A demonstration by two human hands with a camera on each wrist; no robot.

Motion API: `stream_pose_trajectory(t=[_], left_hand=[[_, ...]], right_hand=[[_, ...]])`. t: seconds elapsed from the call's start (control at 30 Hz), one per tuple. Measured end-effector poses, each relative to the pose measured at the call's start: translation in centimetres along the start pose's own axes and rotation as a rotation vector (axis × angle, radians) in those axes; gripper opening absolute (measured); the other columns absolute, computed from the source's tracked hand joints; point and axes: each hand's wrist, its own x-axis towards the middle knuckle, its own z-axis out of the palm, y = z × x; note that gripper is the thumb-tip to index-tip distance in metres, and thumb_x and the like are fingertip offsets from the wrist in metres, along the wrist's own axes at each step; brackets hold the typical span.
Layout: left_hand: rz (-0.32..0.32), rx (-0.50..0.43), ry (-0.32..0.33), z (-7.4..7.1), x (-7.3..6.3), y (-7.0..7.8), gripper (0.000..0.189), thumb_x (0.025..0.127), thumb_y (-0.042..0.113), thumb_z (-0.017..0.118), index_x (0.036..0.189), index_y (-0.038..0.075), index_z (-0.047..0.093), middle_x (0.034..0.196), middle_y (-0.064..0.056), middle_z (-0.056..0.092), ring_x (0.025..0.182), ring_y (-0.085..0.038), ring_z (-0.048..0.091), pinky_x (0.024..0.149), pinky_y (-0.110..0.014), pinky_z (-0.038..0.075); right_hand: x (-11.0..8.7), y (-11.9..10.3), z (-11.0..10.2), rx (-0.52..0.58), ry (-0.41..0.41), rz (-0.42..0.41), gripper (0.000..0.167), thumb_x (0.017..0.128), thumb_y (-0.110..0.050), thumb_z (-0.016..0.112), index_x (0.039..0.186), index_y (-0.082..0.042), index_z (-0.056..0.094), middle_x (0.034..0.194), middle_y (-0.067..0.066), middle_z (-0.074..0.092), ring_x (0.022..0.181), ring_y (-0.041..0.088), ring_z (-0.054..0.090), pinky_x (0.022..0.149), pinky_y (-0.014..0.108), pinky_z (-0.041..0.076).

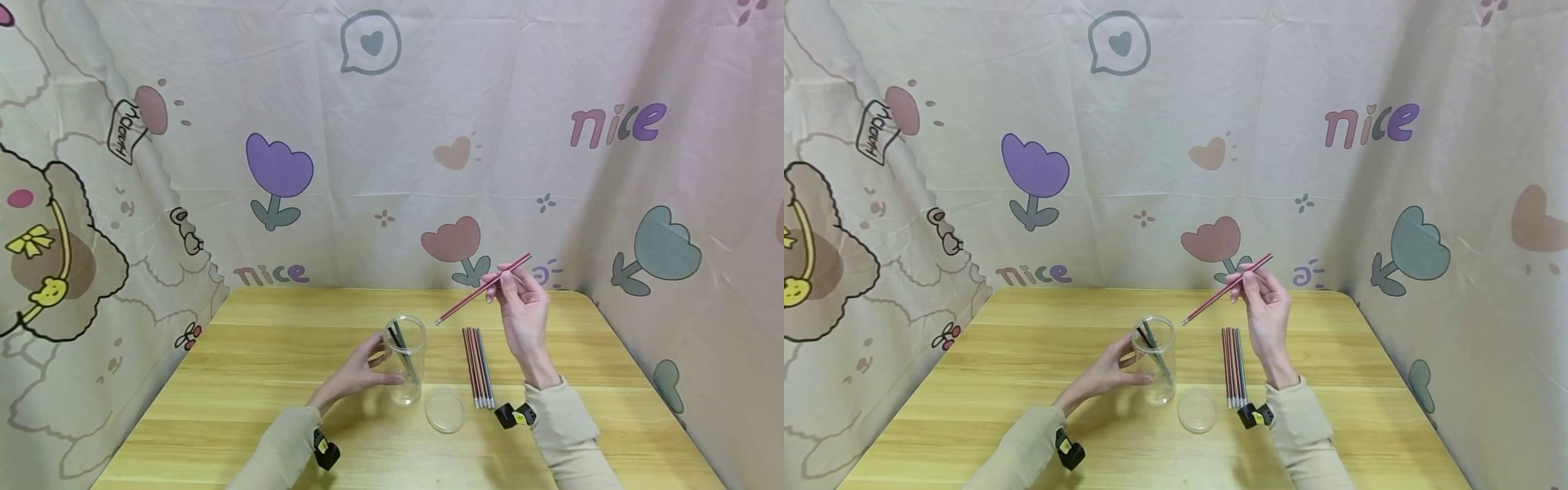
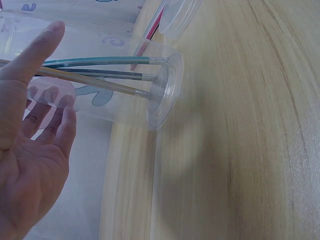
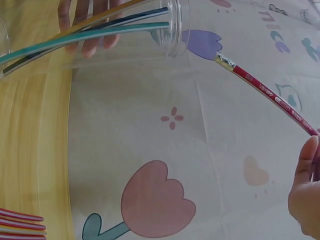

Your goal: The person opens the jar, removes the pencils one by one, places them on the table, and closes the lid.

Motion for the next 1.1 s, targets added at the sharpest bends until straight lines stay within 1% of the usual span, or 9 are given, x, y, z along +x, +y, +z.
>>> stream_pose_trajectory(t=[0.1,0.23,0.4,0.5,0.63,0.73,0.83,1.03,1.1], left_hand=[[-0.001,-0.003,0.001,0.0,0.0,0.0,0.088,0.077,0.011,0.086,0.151,0.006,0.038,0.149,-0.020,0.049,0.141,-0.043,0.046,0.120,-0.052,0.040],[-0.002,-0.001,0.002,0.0,0.1,0.0,0.087,0.077,0.011,0.087,0.150,0.006,0.039,0.149,-0.020,0.049,0.141,-0.043,0.046,0.120,-0.052,0.039],[0.001,0.016,-0.001,0.0,0.2,0.0,0.086,0.078,0.012,0.086,0.150,0.007,0.039,0.148,-0.019,0.050,0.140,-0.043,0.046,0.120,-0.052,0.040],[-0.001,0.020,-0.004,-0.1,0.2,-0.1,0.086,0.078,0.013,0.086,0.150,0.008,0.039,0.147,-0.019,0.051,0.140,-0.042,0.047,0.119,-0.051,0.041],[0.009,0.017,-0.004,0.0,0.2,-0.2,0.085,0.079,0.012,0.086,0.150,0.006,0.040,0.147,-0.020,0.051,0.139,-0.044,0.048,0.119,-0.052,0.041],[0.020,0.018,-0.003,0.0,0.2,-0.3,0.084,0.079,0.012,0.085,0.150,0.004,0.040,0.146,-0.023,0.051,0.138,-0.046,0.048,0.118,-0.054,0.041],[0.019,0.015,-0.001,0.0,0.2,-0.2,0.083,0.080,0.012,0.085,0.149,0.004,0.040,0.146,-0.023,0.051,0.138,-0.045,0.048,0.118,-0.055,0.041],[0.025,0.016,-0.002,0.0,0.2,-0.2,0.084,0.080,0.012,0.085,0.150,0.004,0.039,0.146,-0.023,0.051,0.138,-0.046,0.047,0.118,-0.055,0.042],[0.024,0.017,-0.002,0.0,0.1,-0.1,0.084,0.080,0.012,0.085,0.150,0.004,0.039,0.146,-0.023,0.050,0.138,-0.046,0.047,0.118,-0.055,0.042]], right_hand=[[0.0,-0.1,-0.2,-0.015,0.025,-0.003,0.019,0.101,-0.001,0.055,0.112,0.001,0.069,0.088,0.011,0.077,0.070,0.015,0.066,0.061,0.020,0.058],[-0.1,-0.1,-0.5,-0.046,0.049,0.026,0.022,0.099,0.002,0.057,0.117,0.001,0.070,0.086,0.008,0.077,0.069,0.013,0.064,0.061,0.018,0.057],[-0.4,0.1,-1.0,-0.167,0.068,0.082,0.027,0.097,0.006,0.058,0.118,-0.003,0.071,0.086,0.003,0.075,0.071,0.009,0.063,0.061,0.015,0.053],[-0.6,0.4,-1.5,-0.235,0.078,0.104,0.026,0.096,0.007,0.059,0.116,-0.004,0.073,0.085,0.002,0.076,0.073,0.008,0.065,0.061,0.016,0.053],[-0.9,0.8,-2.1,-0.300,0.090,0.111,0.024,0.094,0.007,0.063,0.109,-0.007,0.075,0.084,0.000,0.078,0.072,0.007,0.069,0.059,0.015,0.055],[-1.1,1.1,-2.5,-0.317,0.104,0.118,0.024,0.092,0.009,0.064,0.102,-0.009,0.077,0.083,0.000,0.079,0.072,0.007,0.071,0.059,0.015,0.056],[-1.3,1.3,-3.0,-0.311,0.115,0.127,0.025,0.090,0.011,0.065,0.098,-0.010,0.077,0.083,0.001,0.079,0.072,0.007,0.072,0.058,0.015,0.056],[-1.5,1.9,-4.2,-0.327,0.126,0.148,0.024,0.089,0.012,0.066,0.096,-0.009,0.077,0.084,0.001,0.079,0.070,0.007,0.071,0.057,0.016,0.056],[-1.6,2.1,-4.6,-0.338,0.146,0.164,0.024,0.088,0.011,0.067,0.094,-0.010,0.077,0.083,0.001,0.079,0.068,0.007,0.070,0.057,0.016,0.055]])
